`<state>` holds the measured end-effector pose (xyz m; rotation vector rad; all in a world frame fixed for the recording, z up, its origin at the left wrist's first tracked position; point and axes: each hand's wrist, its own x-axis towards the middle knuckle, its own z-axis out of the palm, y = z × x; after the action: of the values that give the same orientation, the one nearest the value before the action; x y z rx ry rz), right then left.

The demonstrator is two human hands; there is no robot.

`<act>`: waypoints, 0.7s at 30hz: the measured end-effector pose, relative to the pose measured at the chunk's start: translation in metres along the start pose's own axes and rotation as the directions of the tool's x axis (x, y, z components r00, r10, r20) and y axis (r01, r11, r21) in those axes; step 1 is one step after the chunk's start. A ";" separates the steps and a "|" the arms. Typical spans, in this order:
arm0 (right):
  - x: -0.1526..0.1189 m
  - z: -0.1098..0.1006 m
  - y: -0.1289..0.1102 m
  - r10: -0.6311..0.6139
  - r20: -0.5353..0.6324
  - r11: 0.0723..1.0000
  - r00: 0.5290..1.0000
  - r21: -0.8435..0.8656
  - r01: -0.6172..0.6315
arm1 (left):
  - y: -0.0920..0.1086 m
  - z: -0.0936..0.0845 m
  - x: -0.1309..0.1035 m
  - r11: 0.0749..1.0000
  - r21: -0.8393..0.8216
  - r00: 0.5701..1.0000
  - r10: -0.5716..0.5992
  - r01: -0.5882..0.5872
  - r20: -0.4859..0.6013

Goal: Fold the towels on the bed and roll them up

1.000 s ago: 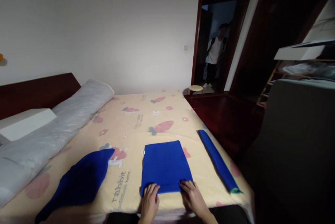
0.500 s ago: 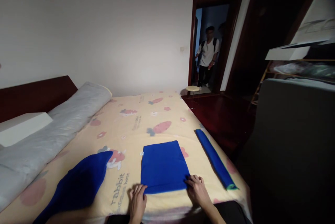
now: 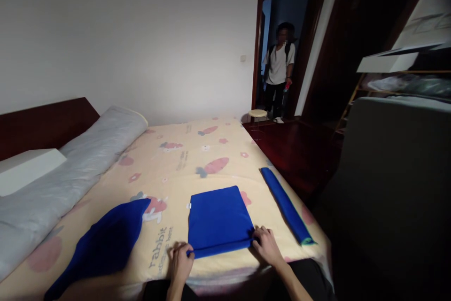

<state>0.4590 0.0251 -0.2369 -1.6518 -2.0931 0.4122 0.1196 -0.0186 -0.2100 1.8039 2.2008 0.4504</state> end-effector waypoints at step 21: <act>-0.011 0.039 -0.053 -0.216 -0.070 0.975 0.974 -0.056 0.213 | 0.047 0.047 -0.021 0.962 0.059 0.954 0.273 -0.268 -0.124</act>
<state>0.3973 0.0030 -0.2460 -1.4230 -2.2109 0.2275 0.1846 -0.0274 -0.2339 2.1688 2.0631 0.5987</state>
